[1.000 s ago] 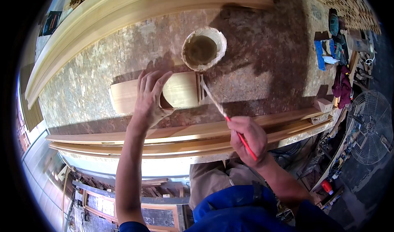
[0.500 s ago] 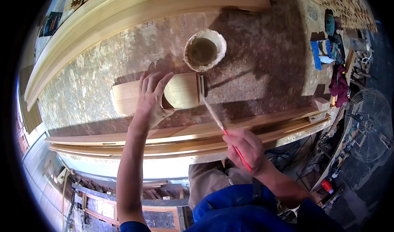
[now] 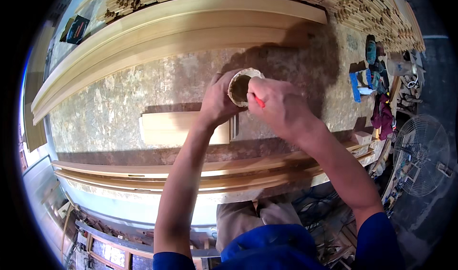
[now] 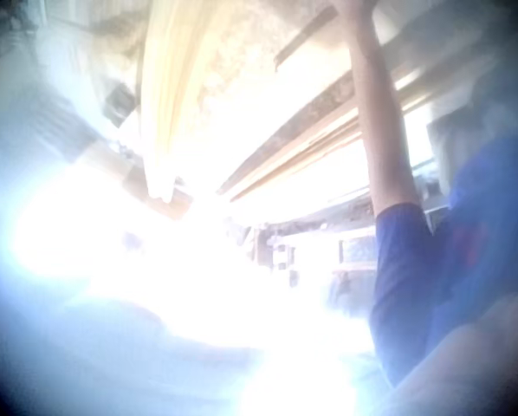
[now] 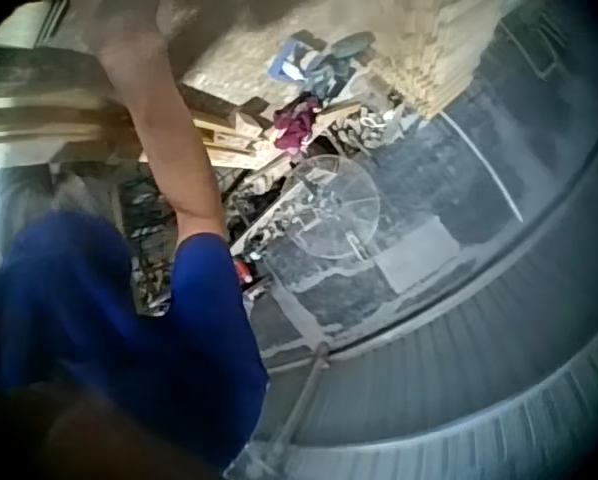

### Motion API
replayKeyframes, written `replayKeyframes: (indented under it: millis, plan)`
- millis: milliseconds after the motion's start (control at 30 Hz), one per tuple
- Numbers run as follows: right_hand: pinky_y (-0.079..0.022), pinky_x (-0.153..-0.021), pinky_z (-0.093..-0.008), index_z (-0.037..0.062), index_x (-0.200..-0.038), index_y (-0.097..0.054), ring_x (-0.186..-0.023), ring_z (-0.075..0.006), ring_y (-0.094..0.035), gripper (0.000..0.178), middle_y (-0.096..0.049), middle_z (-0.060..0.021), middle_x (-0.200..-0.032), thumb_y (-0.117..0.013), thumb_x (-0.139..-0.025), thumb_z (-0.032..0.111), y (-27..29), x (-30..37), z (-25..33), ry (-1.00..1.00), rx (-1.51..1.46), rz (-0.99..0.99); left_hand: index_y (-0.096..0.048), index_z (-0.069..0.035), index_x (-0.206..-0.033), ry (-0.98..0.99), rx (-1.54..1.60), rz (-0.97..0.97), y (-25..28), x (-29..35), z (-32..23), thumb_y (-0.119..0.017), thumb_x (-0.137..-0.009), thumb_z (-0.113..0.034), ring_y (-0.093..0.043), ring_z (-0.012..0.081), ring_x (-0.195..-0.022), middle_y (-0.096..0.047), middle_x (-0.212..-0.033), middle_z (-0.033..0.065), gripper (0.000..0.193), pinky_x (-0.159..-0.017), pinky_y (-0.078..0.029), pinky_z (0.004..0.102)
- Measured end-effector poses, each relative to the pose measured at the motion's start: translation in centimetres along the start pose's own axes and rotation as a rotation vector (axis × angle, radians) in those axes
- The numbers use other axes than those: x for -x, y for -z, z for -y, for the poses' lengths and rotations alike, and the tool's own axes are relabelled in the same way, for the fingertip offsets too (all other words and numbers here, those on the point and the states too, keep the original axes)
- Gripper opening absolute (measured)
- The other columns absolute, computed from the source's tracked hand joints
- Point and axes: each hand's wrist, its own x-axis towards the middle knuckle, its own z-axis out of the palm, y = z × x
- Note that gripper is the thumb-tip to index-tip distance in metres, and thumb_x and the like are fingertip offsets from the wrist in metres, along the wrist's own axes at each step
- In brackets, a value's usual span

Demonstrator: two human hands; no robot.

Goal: The person applies glue to wooden pieces using a brush, then joins them together. They use a hammer to secure the joints and move the assembled frame to a rack.

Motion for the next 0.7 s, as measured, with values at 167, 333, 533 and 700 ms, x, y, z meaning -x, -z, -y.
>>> replayKeyframes:
  millis: [167,333,533,700]
  plan:
    - [-0.054,-0.06,-0.0411,0.0012,-0.092,-0.061,-0.066,-0.0272,-0.069,0.015,-0.071,-0.0155,-0.081,-0.063,-0.097,0.015,0.2,-1.1,-1.9,-0.373,-0.363,0.091,-0.067,-0.013,-0.133,-0.058,0.049,0.007,-1.2,0.0,1.5,-0.097,-0.067,-0.033,-0.063,0.0317,-0.12,-0.071,-0.127,0.0045,0.075,-0.109,-0.048,0.0435]
    - [-0.049,-0.053,-0.0234,0.0053,-0.094,-0.063,-0.061,-0.0083,-0.063,0.019,-0.072,-0.008,-0.082,-0.061,-0.106,0.02,3.3,1.8,-3.3,-0.615,-0.964,-0.091,-0.056,-0.01,-0.147,0.158,-0.211,0.145,1.2,3.0,2.2,-0.097,-0.071,-0.038,-0.049,0.034,-0.143,-0.057,-0.151,0.0119,0.091,-0.124,-0.036,0.0465]
    - [-0.052,-0.056,-0.0252,0.0027,-0.095,-0.063,-0.064,-0.0097,-0.065,0.019,-0.073,-0.0099,-0.084,-0.061,-0.107,0.017,4.3,4.7,-4.7,-0.566,-1.145,-0.217,-0.033,-0.008,-0.164,0.113,-0.82,0.471,9.6,11.4,2.8,-0.104,-0.057,-0.03,-0.032,0.03,-0.157,-0.039,-0.168,0.0096,0.13,-0.137,-0.009,0.0505]
    - [-0.054,-0.06,-0.0256,0.0017,-0.098,-0.065,-0.068,-0.0102,-0.066,0.019,-0.073,-0.0097,-0.088,-0.062,-0.106,0.018,3.4,4.5,-4.2,-0.463,-1.072,-0.179,-0.034,-0.005,-0.161,0.301,-0.824,0.531,11.4,11.1,3.2,-0.097,-0.064,-0.008,-0.044,0.0336,-0.147,-0.052,-0.151,0.0174,0.116,-0.135,-0.014,0.056]
